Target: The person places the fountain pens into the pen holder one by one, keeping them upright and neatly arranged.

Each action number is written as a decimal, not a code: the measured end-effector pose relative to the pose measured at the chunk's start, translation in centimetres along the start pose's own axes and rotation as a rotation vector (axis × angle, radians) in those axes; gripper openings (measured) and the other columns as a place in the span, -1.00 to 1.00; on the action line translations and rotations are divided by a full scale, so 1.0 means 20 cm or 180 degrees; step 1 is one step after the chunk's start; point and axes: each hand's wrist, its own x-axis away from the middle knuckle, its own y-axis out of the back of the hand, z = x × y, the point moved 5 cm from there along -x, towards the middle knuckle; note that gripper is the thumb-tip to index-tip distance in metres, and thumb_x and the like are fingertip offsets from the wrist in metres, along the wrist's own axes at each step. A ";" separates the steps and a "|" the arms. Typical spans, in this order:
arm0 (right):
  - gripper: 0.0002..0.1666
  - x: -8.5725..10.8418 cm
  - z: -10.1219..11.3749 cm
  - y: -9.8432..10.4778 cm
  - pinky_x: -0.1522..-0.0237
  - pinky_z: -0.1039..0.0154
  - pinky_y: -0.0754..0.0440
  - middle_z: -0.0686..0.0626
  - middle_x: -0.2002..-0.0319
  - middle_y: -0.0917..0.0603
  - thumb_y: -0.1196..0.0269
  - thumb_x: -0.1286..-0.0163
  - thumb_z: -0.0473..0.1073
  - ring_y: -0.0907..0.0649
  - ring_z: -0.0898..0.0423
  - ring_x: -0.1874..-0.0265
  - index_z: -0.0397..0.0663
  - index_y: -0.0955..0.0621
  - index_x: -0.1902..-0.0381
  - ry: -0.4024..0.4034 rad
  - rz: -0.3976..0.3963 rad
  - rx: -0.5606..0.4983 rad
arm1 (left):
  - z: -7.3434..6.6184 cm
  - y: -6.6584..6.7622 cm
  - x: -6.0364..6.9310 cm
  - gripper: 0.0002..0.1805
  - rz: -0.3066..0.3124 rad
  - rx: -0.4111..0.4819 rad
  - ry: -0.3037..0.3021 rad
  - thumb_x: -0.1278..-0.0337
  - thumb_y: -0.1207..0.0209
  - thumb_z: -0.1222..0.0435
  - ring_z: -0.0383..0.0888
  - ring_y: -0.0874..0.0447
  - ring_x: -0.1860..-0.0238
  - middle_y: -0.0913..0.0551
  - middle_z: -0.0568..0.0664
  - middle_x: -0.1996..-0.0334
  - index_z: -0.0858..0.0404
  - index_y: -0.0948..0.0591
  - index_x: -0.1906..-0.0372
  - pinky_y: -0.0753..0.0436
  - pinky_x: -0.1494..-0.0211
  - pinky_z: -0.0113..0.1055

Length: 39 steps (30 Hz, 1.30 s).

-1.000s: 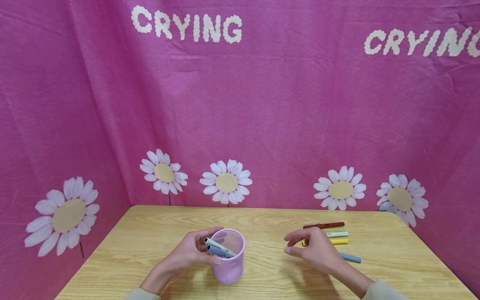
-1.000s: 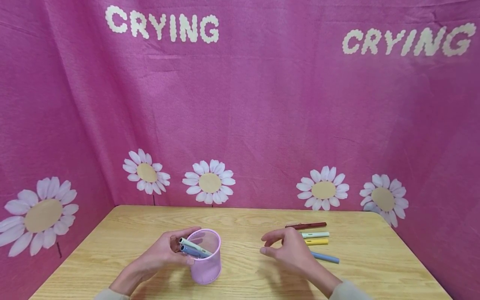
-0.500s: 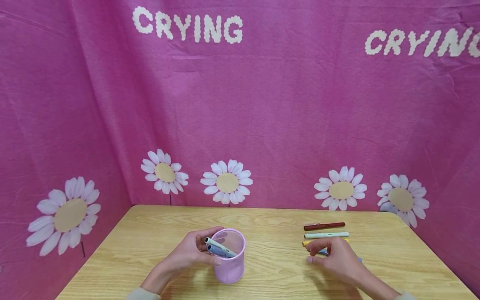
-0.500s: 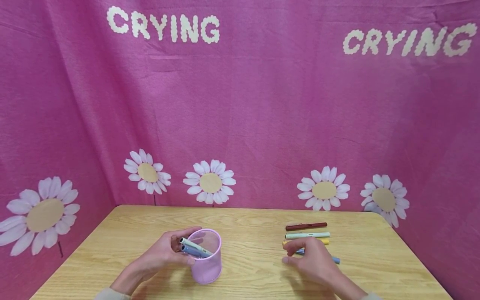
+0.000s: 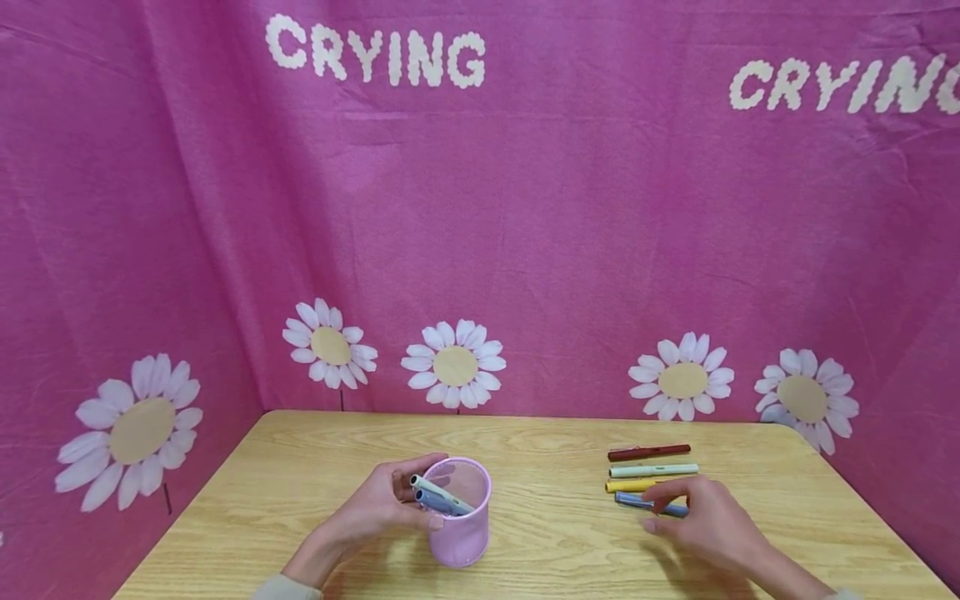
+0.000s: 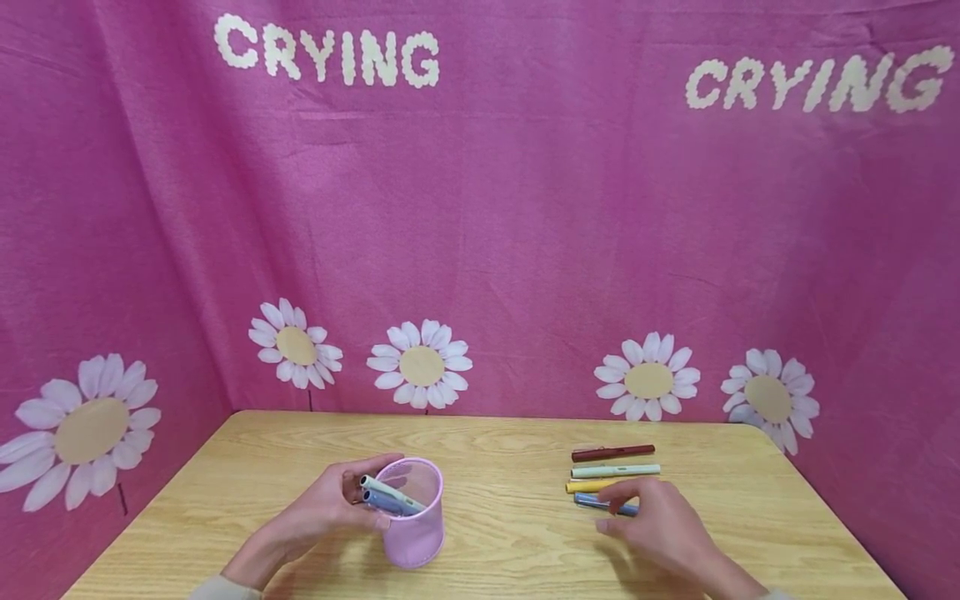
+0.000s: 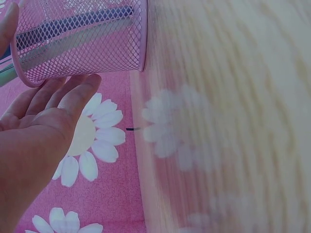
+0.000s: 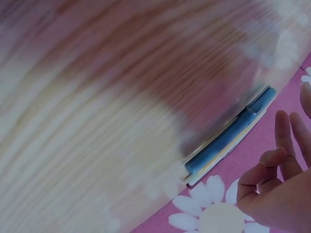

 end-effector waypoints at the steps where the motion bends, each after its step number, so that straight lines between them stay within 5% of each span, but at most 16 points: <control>1: -0.69 0.00 -0.01 0.01 0.25 0.22 -0.50 0.17 0.31 -0.75 -0.63 -0.15 -0.08 -0.59 0.11 0.24 0.05 -0.84 0.13 -0.0012 0.0002 0.0048 | 0.00 0.00 0.00 -0.08 0.0002 -0.0006 0.0001 -0.02 -0.51 0.44 0.25 -0.55 -0.31 -0.56 0.35 -0.33 0.47 -0.37 -0.52 -0.63 -0.19 -0.31; 13: -0.63 -0.05 -0.11 0.06 0.32 0.16 -0.54 0.19 0.36 -0.70 -0.68 -0.04 -0.06 -0.60 0.14 0.33 0.04 -0.82 0.18 0.0218 0.0051 0.0440 | 0.01 0.00 0.00 -0.05 -0.0001 -0.0004 0.0011 -0.03 -0.52 0.45 0.01 -0.67 -0.17 -0.55 0.38 -0.33 0.52 -0.33 -0.53 -0.64 -0.15 -0.34; 22: -0.63 -0.12 -0.14 0.05 0.19 0.05 -0.59 0.16 0.35 -0.71 -0.69 -0.02 -0.10 -0.60 0.12 0.29 0.01 -0.83 0.20 0.0105 0.0253 0.0546 | 0.01 0.00 0.00 -0.06 -0.0019 -0.0004 0.0013 -0.03 -0.52 0.45 0.27 -0.55 -0.30 -0.57 0.36 -0.32 0.52 -0.33 -0.53 -0.64 -0.15 -0.34; 31: -0.71 -0.15 -0.13 0.03 0.19 0.09 -0.53 0.16 0.36 -0.69 -0.67 -0.06 -0.17 -0.54 0.10 0.31 0.01 -0.84 0.23 0.0022 0.0369 0.0484 | 0.00 0.00 0.00 -0.06 -0.0001 0.0032 0.0022 -0.03 -0.52 0.46 0.28 -0.54 -0.32 -0.56 0.37 -0.33 0.50 -0.34 -0.53 -0.65 -0.14 -0.33; 39: -0.78 -0.16 -0.14 0.02 0.22 0.12 -0.56 0.18 0.36 -0.74 -0.64 -0.09 -0.23 -0.57 0.12 0.32 0.07 -0.84 0.30 0.0243 0.0376 0.0378 | 0.00 0.00 0.00 -0.07 -0.0001 -0.0004 -0.0005 -0.03 -0.52 0.46 0.29 -0.52 -0.35 -0.56 0.36 -0.33 0.50 -0.34 -0.53 -0.63 -0.19 -0.33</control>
